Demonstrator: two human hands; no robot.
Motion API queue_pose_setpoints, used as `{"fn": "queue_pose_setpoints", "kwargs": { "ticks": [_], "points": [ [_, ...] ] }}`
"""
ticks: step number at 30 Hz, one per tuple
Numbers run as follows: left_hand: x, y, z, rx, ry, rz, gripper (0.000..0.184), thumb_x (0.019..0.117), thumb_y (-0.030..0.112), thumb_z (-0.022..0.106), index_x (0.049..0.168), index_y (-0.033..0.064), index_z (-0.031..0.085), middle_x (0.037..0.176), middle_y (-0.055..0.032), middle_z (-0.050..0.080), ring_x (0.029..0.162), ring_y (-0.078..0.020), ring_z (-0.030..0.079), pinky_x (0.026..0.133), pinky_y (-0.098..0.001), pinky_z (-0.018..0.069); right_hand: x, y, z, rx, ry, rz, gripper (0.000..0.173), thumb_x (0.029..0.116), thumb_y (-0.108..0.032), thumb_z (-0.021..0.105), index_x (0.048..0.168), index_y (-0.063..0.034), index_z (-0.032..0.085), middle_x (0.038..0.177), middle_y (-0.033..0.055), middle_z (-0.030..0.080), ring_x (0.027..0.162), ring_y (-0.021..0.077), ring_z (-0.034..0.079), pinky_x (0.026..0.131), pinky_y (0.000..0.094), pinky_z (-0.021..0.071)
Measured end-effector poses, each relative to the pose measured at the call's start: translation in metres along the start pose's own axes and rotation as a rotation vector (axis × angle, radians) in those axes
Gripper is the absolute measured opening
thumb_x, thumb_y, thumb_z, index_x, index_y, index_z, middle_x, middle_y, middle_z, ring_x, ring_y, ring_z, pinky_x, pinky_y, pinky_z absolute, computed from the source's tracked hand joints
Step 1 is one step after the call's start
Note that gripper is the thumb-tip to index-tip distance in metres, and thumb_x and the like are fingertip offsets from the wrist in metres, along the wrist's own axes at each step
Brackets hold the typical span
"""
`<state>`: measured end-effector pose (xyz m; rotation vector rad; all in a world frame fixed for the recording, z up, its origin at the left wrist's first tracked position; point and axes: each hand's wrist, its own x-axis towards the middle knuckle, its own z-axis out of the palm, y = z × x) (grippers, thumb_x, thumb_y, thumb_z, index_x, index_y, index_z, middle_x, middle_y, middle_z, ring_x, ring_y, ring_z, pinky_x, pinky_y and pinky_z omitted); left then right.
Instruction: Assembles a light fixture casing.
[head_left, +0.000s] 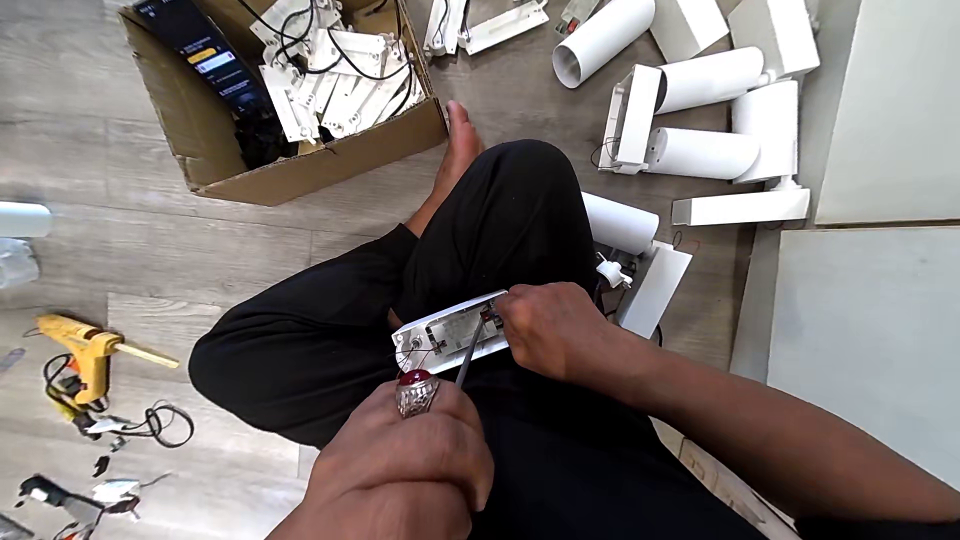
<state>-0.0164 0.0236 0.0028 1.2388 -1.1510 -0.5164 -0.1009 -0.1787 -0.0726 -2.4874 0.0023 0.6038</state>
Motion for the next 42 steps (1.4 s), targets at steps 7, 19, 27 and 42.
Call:
{"fn": "queue_pose_setpoints", "kwargs": {
  "ticks": [7, 19, 27, 42],
  "points": [
    [-0.001, 0.002, 0.003, 0.004, -0.005, -0.013, 0.047, 0.1021, 0.05, 0.046, 0.076, 0.012, 0.053, 0.08, -0.0072, 0.063, 0.081, -0.0206, 0.064, 0.072, -0.0331, 0.0529, 0.004, -0.006, -0.014, 0.088, -0.228, 0.126, 0.018, 0.0977, -0.017, 0.052, 0.088, -0.0073, 0.063, 0.079, 0.0092, 0.063, 0.077, 0.028, 0.066, 0.06, 0.0474, 0.0493],
    [-0.002, 0.001, 0.003, 0.007, 0.0, -0.009, 0.045, 0.1022, 0.048, 0.047, 0.076, 0.012, 0.053, 0.081, -0.0072, 0.063, 0.081, -0.0208, 0.064, 0.073, -0.0337, 0.0533, -0.001, -0.001, 0.009, -0.045, 0.028, -0.073, 0.013, 0.0919, -0.009, 0.057, 0.088, -0.0025, 0.067, 0.083, 0.0129, 0.065, 0.07, 0.0308, 0.068, 0.051, 0.0452, 0.0499],
    [-0.006, -0.001, -0.012, -0.147, 0.401, 0.078, 0.04, 0.1, 0.047, 0.053, 0.087, 0.0101, 0.061, 0.078, -0.0053, 0.064, 0.069, -0.0206, 0.064, 0.063, -0.0336, 0.0557, -0.011, 0.016, 0.005, 0.039, 0.291, -0.13, 0.013, 0.0938, -0.016, 0.061, 0.09, -0.0086, 0.071, 0.078, 0.0052, 0.066, 0.062, 0.0207, 0.065, 0.049, 0.0402, 0.0517],
    [-0.002, -0.05, -0.026, 0.991, -0.413, -0.646, 0.061, 0.0794, 0.053, 0.078, 0.126, 0.0146, 0.069, 0.102, -0.0122, 0.066, 0.069, -0.0271, 0.066, 0.054, -0.0491, 0.0548, -0.018, 0.024, -0.005, 0.054, 0.292, -0.035, 0.018, 0.0972, -0.024, 0.061, 0.093, -0.0132, 0.075, 0.086, 0.0018, 0.068, 0.074, 0.0169, 0.067, 0.06, 0.0396, 0.0556]
  ]
}}
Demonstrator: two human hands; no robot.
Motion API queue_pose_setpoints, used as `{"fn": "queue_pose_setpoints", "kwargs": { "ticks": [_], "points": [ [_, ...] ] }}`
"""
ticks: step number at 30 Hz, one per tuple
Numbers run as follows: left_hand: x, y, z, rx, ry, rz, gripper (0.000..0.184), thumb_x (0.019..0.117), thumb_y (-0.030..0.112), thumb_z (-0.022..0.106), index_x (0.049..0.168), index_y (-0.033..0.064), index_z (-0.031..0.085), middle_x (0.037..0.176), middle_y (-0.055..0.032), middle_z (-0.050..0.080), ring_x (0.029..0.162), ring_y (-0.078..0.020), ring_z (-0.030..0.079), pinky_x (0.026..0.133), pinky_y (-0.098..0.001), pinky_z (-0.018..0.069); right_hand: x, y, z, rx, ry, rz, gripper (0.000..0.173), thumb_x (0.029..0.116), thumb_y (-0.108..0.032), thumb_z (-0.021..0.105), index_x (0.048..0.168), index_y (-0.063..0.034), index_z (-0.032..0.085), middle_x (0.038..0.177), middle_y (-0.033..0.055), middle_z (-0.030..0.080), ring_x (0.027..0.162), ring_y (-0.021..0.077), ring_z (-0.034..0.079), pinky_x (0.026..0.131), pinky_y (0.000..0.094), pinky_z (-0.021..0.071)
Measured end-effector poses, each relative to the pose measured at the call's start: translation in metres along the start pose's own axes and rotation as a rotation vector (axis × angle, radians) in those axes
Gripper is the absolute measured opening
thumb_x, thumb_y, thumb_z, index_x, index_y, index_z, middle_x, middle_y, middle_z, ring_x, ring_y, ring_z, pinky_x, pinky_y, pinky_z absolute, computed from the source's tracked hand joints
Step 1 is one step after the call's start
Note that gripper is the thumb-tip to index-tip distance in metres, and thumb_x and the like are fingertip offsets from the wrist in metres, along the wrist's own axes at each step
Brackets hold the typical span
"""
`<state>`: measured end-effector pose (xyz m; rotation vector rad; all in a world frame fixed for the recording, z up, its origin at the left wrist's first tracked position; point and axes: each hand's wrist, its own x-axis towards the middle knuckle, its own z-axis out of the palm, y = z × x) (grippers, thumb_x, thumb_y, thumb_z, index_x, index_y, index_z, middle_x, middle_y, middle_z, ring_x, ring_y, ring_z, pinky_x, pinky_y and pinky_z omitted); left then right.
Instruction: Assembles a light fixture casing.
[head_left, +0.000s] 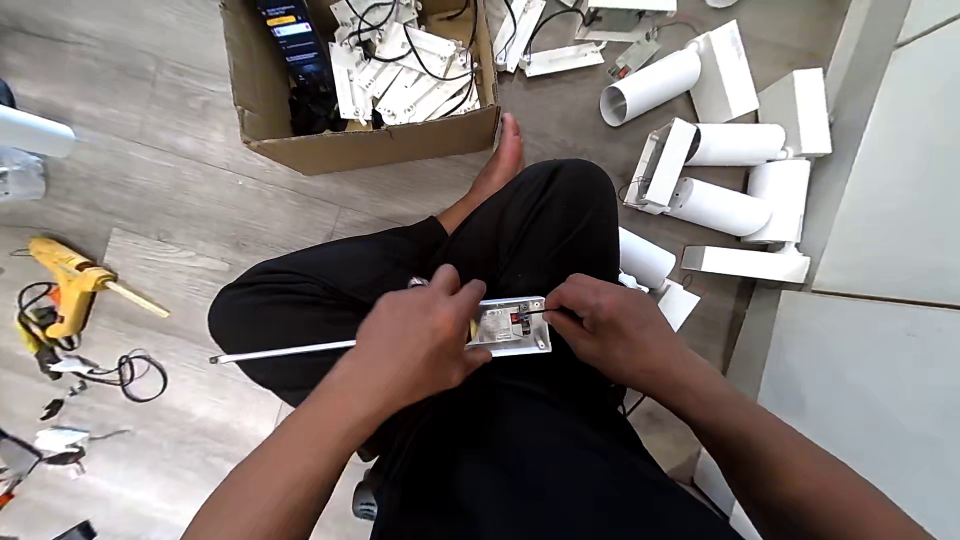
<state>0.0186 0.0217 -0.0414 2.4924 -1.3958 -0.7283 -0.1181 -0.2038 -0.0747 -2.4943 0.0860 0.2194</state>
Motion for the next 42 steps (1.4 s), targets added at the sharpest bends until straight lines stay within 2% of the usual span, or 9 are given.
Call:
{"fn": "queue_pose_setpoints", "kwargs": {
  "ticks": [2, 6, 10, 14, 20, 26, 33, 37, 42],
  "points": [
    [0.006, -0.003, 0.022, 0.023, -0.117, -0.006, 0.066, 0.0785, 0.058, 0.077, 0.128, 0.0156, 0.068, 0.106, -0.0131, 0.066, 0.075, -0.0284, 0.068, 0.058, -0.0492, 0.0563, -0.001, 0.0, 0.001, -0.035, 0.027, -0.011, 0.019, 0.0977, -0.024, 0.06, 0.093, -0.0125, 0.075, 0.085, 0.0026, 0.068, 0.073, 0.0178, 0.068, 0.059, 0.0397, 0.0557],
    [0.005, -0.002, 0.029, 0.062, -0.11, 0.05, 0.061, 0.0827, 0.059, 0.072, 0.122, 0.0121, 0.07, 0.101, -0.0108, 0.065, 0.073, -0.027, 0.068, 0.057, -0.046, 0.0561, -0.003, 0.003, 0.008, -0.105, 0.132, -0.091, 0.021, 0.0991, -0.021, 0.059, 0.09, -0.0098, 0.074, 0.082, 0.0049, 0.067, 0.07, 0.0197, 0.067, 0.055, 0.0388, 0.0549],
    [0.006, 0.001, 0.027, 0.097, -0.133, 0.033, 0.064, 0.0864, 0.058, 0.068, 0.129, 0.0116, 0.067, 0.105, -0.0111, 0.066, 0.075, -0.0273, 0.068, 0.058, -0.0456, 0.0566, -0.005, 0.002, 0.016, -0.159, 0.212, -0.101, 0.022, 0.0991, -0.02, 0.058, 0.091, -0.0069, 0.074, 0.079, 0.0075, 0.066, 0.068, 0.0235, 0.067, 0.054, 0.04, 0.0544],
    [0.004, 0.006, 0.029, 0.139, -0.133, 0.012, 0.067, 0.0885, 0.058, 0.063, 0.136, 0.0118, 0.064, 0.109, -0.0134, 0.066, 0.078, -0.0303, 0.069, 0.059, -0.0475, 0.0566, -0.016, -0.004, 0.016, -0.154, 0.134, 0.005, 0.026, 0.098, -0.024, 0.056, 0.087, -0.0074, 0.072, 0.076, 0.0072, 0.066, 0.064, 0.024, 0.066, 0.05, 0.0417, 0.0518],
    [0.002, 0.005, 0.036, 0.156, -0.071, 0.035, 0.067, 0.0867, 0.059, 0.061, 0.135, 0.0123, 0.065, 0.108, -0.0143, 0.066, 0.073, -0.0303, 0.069, 0.054, -0.0469, 0.055, -0.024, -0.017, 0.011, -0.027, -0.009, 0.077, 0.026, 0.098, -0.028, 0.055, 0.087, -0.0092, 0.07, 0.078, 0.0057, 0.068, 0.067, 0.022, 0.067, 0.053, 0.0424, 0.0514],
    [0.003, 0.003, 0.036, 0.15, -0.081, 0.072, 0.067, 0.0879, 0.058, 0.062, 0.135, 0.0099, 0.064, 0.108, -0.0137, 0.066, 0.073, -0.0291, 0.069, 0.054, -0.0455, 0.0552, -0.005, -0.012, 0.007, -0.102, 0.126, -0.086, 0.023, 0.0982, -0.022, 0.058, 0.086, -0.0087, 0.072, 0.075, 0.0041, 0.064, 0.063, 0.0191, 0.064, 0.05, 0.0369, 0.0502],
    [0.004, 0.003, 0.036, 0.142, -0.086, 0.094, 0.065, 0.0888, 0.054, 0.062, 0.134, 0.0061, 0.063, 0.108, -0.0137, 0.065, 0.074, -0.0294, 0.069, 0.055, -0.0449, 0.0559, 0.015, 0.007, 0.007, -0.238, 0.251, -0.341, 0.019, 0.099, -0.014, 0.059, 0.085, -0.0046, 0.068, 0.073, 0.0082, 0.061, 0.063, 0.0238, 0.062, 0.05, 0.0363, 0.0484],
    [0.003, 0.004, 0.039, 0.14, -0.063, 0.103, 0.066, 0.0893, 0.053, 0.062, 0.133, 0.0043, 0.063, 0.108, -0.0147, 0.066, 0.073, -0.0304, 0.069, 0.054, -0.0456, 0.0558, 0.011, 0.011, 0.013, -0.237, 0.315, -0.33, 0.019, 0.0995, -0.015, 0.06, 0.088, -0.0043, 0.07, 0.075, 0.0091, 0.063, 0.064, 0.0242, 0.063, 0.053, 0.0366, 0.0497],
    [0.0, 0.005, 0.042, 0.14, -0.031, 0.086, 0.069, 0.0853, 0.055, 0.064, 0.133, 0.0056, 0.064, 0.108, -0.0145, 0.067, 0.073, -0.03, 0.069, 0.053, -0.0454, 0.0555, -0.006, 0.01, 0.009, -0.191, 0.209, -0.24, 0.026, 0.103, -0.023, 0.056, 0.092, -0.0061, 0.073, 0.077, 0.0077, 0.064, 0.067, 0.0232, 0.064, 0.055, 0.0368, 0.0512]
  ]
}}
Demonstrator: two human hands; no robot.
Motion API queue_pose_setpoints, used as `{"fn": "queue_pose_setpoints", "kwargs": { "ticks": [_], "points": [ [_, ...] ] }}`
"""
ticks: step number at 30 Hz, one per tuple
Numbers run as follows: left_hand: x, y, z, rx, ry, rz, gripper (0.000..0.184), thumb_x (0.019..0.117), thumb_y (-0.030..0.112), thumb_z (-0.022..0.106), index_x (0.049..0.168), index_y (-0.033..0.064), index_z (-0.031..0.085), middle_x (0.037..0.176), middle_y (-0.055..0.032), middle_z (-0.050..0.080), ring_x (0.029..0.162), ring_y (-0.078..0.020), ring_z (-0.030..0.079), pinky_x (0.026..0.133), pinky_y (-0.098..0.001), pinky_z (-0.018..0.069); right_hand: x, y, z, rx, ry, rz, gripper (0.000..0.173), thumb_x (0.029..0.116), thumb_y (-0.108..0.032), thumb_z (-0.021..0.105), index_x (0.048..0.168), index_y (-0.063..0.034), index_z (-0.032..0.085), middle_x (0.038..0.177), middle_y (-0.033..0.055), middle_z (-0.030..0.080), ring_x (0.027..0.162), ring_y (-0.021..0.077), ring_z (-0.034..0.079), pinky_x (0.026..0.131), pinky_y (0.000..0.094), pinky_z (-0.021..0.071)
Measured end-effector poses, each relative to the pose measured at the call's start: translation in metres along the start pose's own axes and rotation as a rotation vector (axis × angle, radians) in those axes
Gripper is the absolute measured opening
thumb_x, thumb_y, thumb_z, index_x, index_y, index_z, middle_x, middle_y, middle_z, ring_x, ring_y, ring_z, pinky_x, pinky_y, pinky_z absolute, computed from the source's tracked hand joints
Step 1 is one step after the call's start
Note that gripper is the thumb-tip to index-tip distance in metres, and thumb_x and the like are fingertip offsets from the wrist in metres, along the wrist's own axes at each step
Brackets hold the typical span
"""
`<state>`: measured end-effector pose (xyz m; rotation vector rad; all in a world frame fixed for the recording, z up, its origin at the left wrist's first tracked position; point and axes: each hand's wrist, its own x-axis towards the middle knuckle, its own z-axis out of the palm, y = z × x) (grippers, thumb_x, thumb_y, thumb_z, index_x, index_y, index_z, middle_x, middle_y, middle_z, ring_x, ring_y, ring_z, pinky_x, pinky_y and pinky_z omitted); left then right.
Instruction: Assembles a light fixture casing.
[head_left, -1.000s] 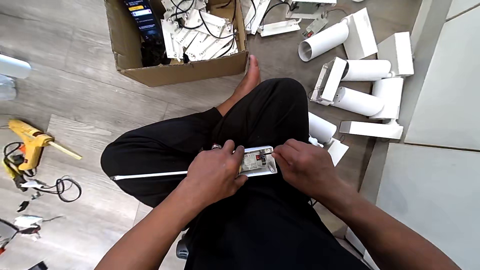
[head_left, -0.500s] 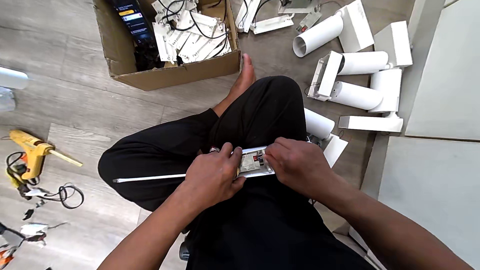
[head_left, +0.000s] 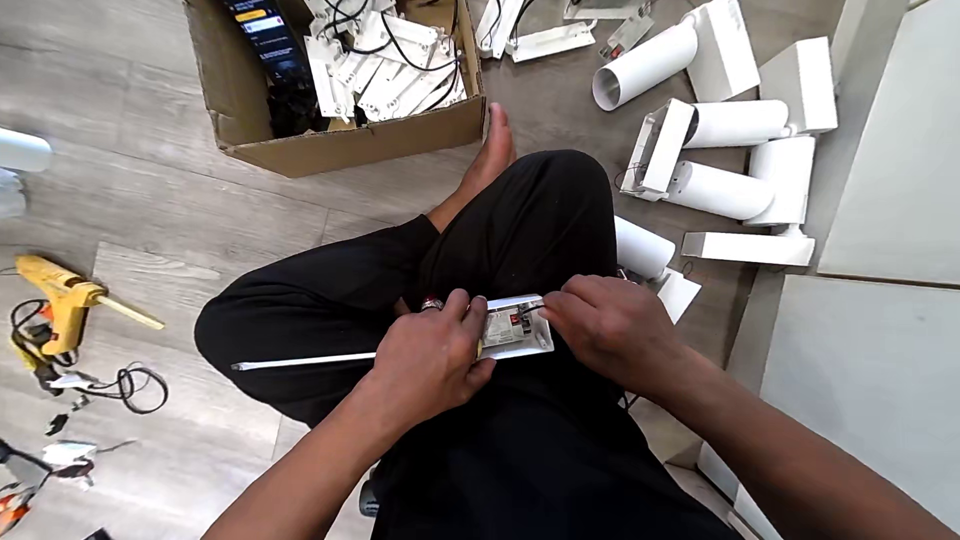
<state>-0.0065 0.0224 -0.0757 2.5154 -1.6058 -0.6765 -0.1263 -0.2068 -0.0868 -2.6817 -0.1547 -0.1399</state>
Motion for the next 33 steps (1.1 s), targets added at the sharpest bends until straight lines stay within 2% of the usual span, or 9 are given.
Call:
{"fn": "queue_pose_setpoints", "kwargs": {
  "ticks": [7, 15, 18, 20, 22, 26, 30, 31, 33],
  "points": [
    [0.001, -0.002, 0.006, 0.01, 0.053, 0.012, 0.068, 0.0852, 0.056, 0.063, 0.133, 0.0076, 0.066, 0.106, -0.0141, 0.067, 0.071, -0.0302, 0.069, 0.052, -0.045, 0.0549, -0.023, -0.012, -0.003, 0.096, -0.131, 0.093, 0.032, 0.1048, -0.028, 0.051, 0.09, -0.0074, 0.07, 0.079, 0.008, 0.066, 0.07, 0.0241, 0.067, 0.057, 0.0397, 0.0534],
    [0.001, -0.001, 0.009, 0.004, 0.092, 0.013, 0.067, 0.0825, 0.055, 0.065, 0.13, 0.0075, 0.067, 0.105, -0.014, 0.067, 0.07, -0.0288, 0.069, 0.051, -0.0438, 0.0544, -0.014, 0.009, 0.0, 0.001, -0.071, 0.113, 0.033, 0.1042, -0.03, 0.053, 0.089, -0.0082, 0.072, 0.078, 0.0065, 0.066, 0.071, 0.0233, 0.066, 0.061, 0.04, 0.0539],
    [0.001, -0.003, 0.007, -0.012, 0.109, -0.006, 0.071, 0.0777, 0.057, 0.069, 0.13, 0.0086, 0.068, 0.105, -0.0135, 0.068, 0.07, -0.0283, 0.069, 0.051, -0.0447, 0.0551, -0.013, 0.005, -0.002, 0.046, -0.089, 0.074, 0.034, 0.1025, -0.037, 0.057, 0.108, -0.0075, 0.073, 0.095, 0.012, 0.071, 0.087, 0.0293, 0.071, 0.071, 0.0455, 0.0583],
    [0.0, -0.003, 0.005, -0.041, 0.109, -0.015, 0.073, 0.0765, 0.055, 0.072, 0.132, 0.0088, 0.067, 0.105, -0.0132, 0.068, 0.071, -0.0277, 0.069, 0.053, -0.0441, 0.0562, -0.009, -0.004, -0.002, 0.07, -0.139, 0.037, 0.056, 0.0927, -0.048, 0.069, 0.133, -0.0086, 0.064, 0.122, 0.0146, 0.069, 0.11, 0.0315, 0.068, 0.089, 0.0487, 0.0581],
    [0.0, -0.002, 0.001, -0.07, 0.072, -0.035, 0.073, 0.0771, 0.054, 0.074, 0.134, 0.009, 0.066, 0.107, -0.0133, 0.067, 0.073, -0.0272, 0.069, 0.055, -0.0438, 0.0574, -0.002, -0.014, 0.009, 0.036, -0.171, -0.031, 0.069, 0.0841, -0.044, 0.077, 0.14, -0.0076, 0.058, 0.131, 0.0151, 0.066, 0.12, 0.0336, 0.064, 0.097, 0.0502, 0.0549],
    [-0.001, -0.004, -0.005, -0.093, 0.031, -0.07, 0.077, 0.0769, 0.058, 0.076, 0.137, 0.0107, 0.064, 0.109, -0.0128, 0.067, 0.076, -0.0261, 0.07, 0.058, -0.0432, 0.0582, 0.008, -0.015, 0.032, -0.055, -0.084, -0.131, 0.054, 0.0889, -0.042, 0.066, 0.131, -0.0085, 0.064, 0.117, 0.0101, 0.07, 0.108, 0.0295, 0.067, 0.088, 0.0449, 0.0563],
    [-0.005, -0.014, 0.005, -0.093, 0.155, -0.045, 0.08, 0.0698, 0.059, 0.082, 0.133, 0.0137, 0.067, 0.104, -0.0104, 0.069, 0.072, -0.0245, 0.07, 0.055, -0.0429, 0.058, 0.0, -0.006, 0.021, 0.08, -0.023, -0.07, 0.071, 0.0887, -0.06, 0.068, 0.141, -0.014, 0.058, 0.132, 0.0109, 0.065, 0.121, 0.0262, 0.063, 0.1, 0.0436, 0.0537],
    [-0.006, -0.015, 0.008, -0.094, 0.194, -0.036, 0.077, 0.0694, 0.059, 0.082, 0.131, 0.0137, 0.069, 0.102, -0.0101, 0.069, 0.071, -0.0242, 0.07, 0.054, -0.043, 0.0578, -0.005, -0.003, 0.017, 0.101, 0.022, -0.037, 0.066, 0.0909, -0.058, 0.067, 0.138, -0.0129, 0.06, 0.13, 0.011, 0.066, 0.12, 0.0248, 0.064, 0.099, 0.0423, 0.0543],
    [-0.004, -0.018, 0.011, -0.09, 0.24, -0.019, 0.074, 0.0693, 0.06, 0.081, 0.126, 0.0145, 0.071, 0.101, -0.0092, 0.069, 0.069, -0.0231, 0.069, 0.052, -0.0421, 0.057, -0.015, 0.004, 0.012, 0.075, 0.097, 0.019, 0.041, 0.0981, -0.042, 0.062, 0.123, -0.0106, 0.07, 0.114, 0.0097, 0.072, 0.107, 0.0232, 0.069, 0.091, 0.0398, 0.0577]
  ]
}}
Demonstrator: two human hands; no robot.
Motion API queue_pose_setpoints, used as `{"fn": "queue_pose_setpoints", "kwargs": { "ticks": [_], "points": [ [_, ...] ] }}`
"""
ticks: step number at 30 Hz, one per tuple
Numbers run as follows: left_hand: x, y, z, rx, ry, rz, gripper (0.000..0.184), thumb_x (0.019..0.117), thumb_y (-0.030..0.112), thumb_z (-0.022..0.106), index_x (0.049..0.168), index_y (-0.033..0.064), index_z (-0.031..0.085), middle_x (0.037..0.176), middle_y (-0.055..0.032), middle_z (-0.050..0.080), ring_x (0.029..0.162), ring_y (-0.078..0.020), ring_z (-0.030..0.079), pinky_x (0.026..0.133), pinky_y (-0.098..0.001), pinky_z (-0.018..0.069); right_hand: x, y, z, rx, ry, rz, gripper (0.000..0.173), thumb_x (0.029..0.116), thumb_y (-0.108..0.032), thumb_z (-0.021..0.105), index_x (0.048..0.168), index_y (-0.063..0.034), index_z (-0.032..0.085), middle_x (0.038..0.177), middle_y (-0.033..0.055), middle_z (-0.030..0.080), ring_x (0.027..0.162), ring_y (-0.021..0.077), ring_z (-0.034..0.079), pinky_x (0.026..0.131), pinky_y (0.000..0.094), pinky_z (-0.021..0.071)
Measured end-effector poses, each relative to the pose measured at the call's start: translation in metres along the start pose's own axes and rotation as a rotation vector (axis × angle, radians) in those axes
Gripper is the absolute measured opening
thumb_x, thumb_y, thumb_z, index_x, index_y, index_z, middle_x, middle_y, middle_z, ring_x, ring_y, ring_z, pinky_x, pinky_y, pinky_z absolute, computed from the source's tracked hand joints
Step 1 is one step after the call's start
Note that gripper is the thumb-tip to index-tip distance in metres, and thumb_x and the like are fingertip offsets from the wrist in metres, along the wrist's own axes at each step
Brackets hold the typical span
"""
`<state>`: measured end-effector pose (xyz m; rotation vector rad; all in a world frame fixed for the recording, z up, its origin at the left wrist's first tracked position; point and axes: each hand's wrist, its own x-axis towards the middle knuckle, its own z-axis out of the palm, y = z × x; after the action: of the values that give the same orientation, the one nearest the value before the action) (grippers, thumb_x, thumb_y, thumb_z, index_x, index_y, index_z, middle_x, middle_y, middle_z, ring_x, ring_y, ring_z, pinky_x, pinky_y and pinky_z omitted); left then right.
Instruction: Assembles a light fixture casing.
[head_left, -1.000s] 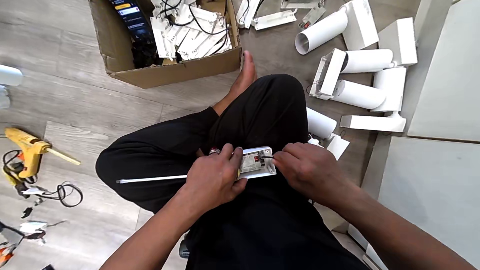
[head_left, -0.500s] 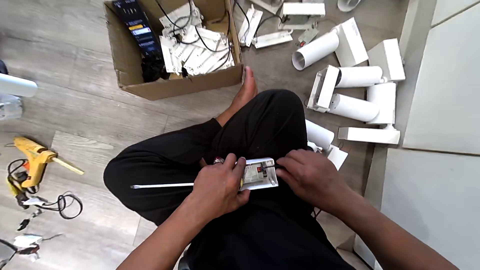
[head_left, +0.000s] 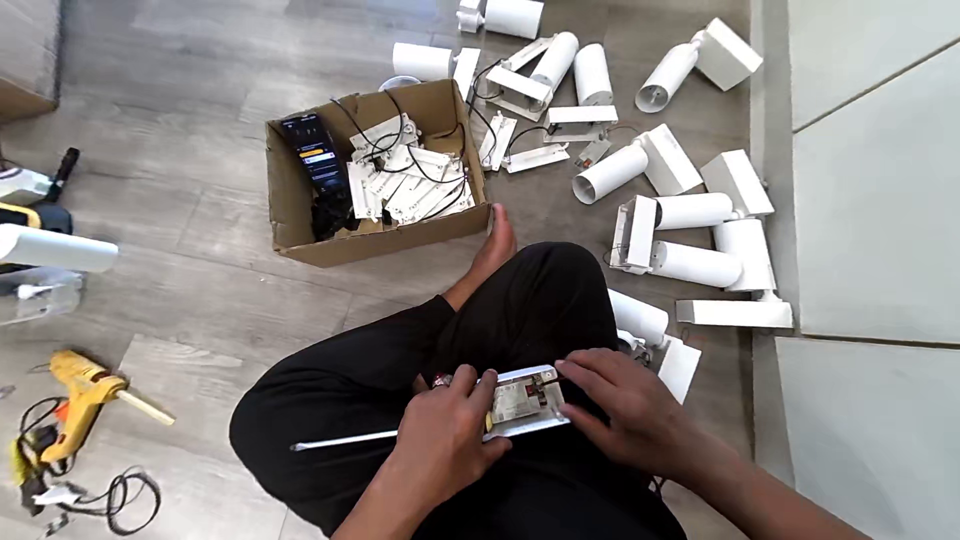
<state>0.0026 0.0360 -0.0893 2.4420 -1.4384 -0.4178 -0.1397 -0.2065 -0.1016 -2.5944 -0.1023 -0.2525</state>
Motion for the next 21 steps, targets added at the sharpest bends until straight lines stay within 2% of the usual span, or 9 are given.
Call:
{"fn": "queue_pose_setpoints", "kwargs": {
  "ticks": [1, 3, 5, 10, 12, 15, 18, 21],
  "points": [
    [0.001, 0.0, 0.001, 0.003, 0.009, 0.01, 0.073, 0.0696, 0.061, 0.081, 0.126, 0.0151, 0.071, 0.1, -0.0087, 0.069, 0.067, -0.0225, 0.069, 0.051, -0.0414, 0.0565, -0.004, 0.003, -0.002, -0.037, 0.018, 0.01, 0.031, 0.1014, -0.035, 0.059, 0.112, -0.0104, 0.074, 0.103, 0.0081, 0.074, 0.098, 0.0227, 0.071, 0.084, 0.0388, 0.0589],
    [0.003, 0.0, 0.004, 0.015, 0.024, 0.039, 0.071, 0.0695, 0.061, 0.08, 0.123, 0.0153, 0.073, 0.098, -0.0082, 0.069, 0.065, -0.0216, 0.068, 0.049, -0.0401, 0.0557, -0.008, 0.005, -0.005, -0.078, -0.005, 0.005, 0.027, 0.1044, -0.027, 0.054, 0.096, -0.011, 0.073, 0.089, 0.005, 0.073, 0.085, 0.0211, 0.071, 0.073, 0.0368, 0.0581],
    [0.004, 0.001, 0.005, 0.034, 0.03, 0.075, 0.068, 0.0694, 0.059, 0.08, 0.12, 0.0148, 0.074, 0.097, -0.0087, 0.069, 0.063, -0.0224, 0.068, 0.048, -0.0404, 0.0554, -0.007, 0.006, -0.011, -0.056, -0.066, -0.013, 0.027, 0.1051, -0.026, 0.051, 0.092, -0.0113, 0.071, 0.085, 0.0038, 0.071, 0.08, 0.0198, 0.069, 0.069, 0.0355, 0.0566],
    [0.008, 0.009, 0.003, 0.076, 0.027, 0.087, 0.067, 0.0653, 0.053, 0.084, 0.119, 0.0144, 0.074, 0.098, -0.0097, 0.07, 0.062, -0.023, 0.068, 0.046, -0.0413, 0.055, 0.001, 0.015, -0.016, -0.032, -0.079, 0.018, 0.029, 0.1045, -0.029, 0.052, 0.09, -0.0117, 0.07, 0.083, 0.0032, 0.07, 0.079, 0.0192, 0.069, 0.068, 0.0353, 0.0557],
    [0.01, 0.012, -0.005, 0.071, -0.037, 0.058, 0.069, 0.0659, 0.053, 0.085, 0.122, 0.0141, 0.074, 0.1, -0.0107, 0.07, 0.063, -0.024, 0.069, 0.047, -0.0422, 0.056, 0.005, 0.019, -0.023, 0.074, -0.101, 0.081, 0.027, 0.1021, -0.033, 0.057, 0.094, -0.0118, 0.072, 0.087, 0.0036, 0.071, 0.083, 0.0188, 0.069, 0.071, 0.0357, 0.0572],
    [0.013, 0.014, -0.017, 0.017, -0.156, 0.009, 0.071, 0.0706, 0.054, 0.086, 0.128, 0.0141, 0.071, 0.107, -0.0139, 0.071, 0.068, -0.028, 0.071, 0.053, -0.0461, 0.0582, 0.02, 0.039, -0.049, 0.144, -0.051, 0.229, 0.04, 0.0981, -0.044, 0.065, 0.115, -0.0081, 0.072, 0.111, 0.0121, 0.071, 0.105, 0.0257, 0.069, 0.089, 0.0453, 0.0579],
    [0.016, 0.011, -0.023, -0.069, -0.224, -0.019, 0.071, 0.0744, 0.058, 0.083, 0.129, 0.0139, 0.071, 0.11, -0.0168, 0.071, 0.074, -0.0328, 0.072, 0.057, -0.0516, 0.0582, 0.05, 0.094, -0.065, 0.171, 0.047, 0.461, 0.047, 0.0997, -0.042, 0.062, 0.124, -0.003, 0.069, 0.121, 0.0166, 0.069, 0.114, 0.0291, 0.066, 0.099, 0.049, 0.054],
    [0.024, 0.005, -0.027, -0.15, -0.273, -0.063, 0.071, 0.0783, 0.06, 0.08, 0.127, 0.0092, 0.072, 0.112, -0.0197, 0.071, 0.082, -0.0361, 0.073, 0.065, -0.0552, 0.0597, 0.097, 0.171, -0.051, 0.112, -0.011, 0.719, 0.045, 0.0993, -0.036, 0.065, 0.13, -0.0023, 0.066, 0.126, 0.0198, 0.066, 0.12, 0.0362, 0.061, 0.103, 0.0573, 0.0476]
  ]
}}
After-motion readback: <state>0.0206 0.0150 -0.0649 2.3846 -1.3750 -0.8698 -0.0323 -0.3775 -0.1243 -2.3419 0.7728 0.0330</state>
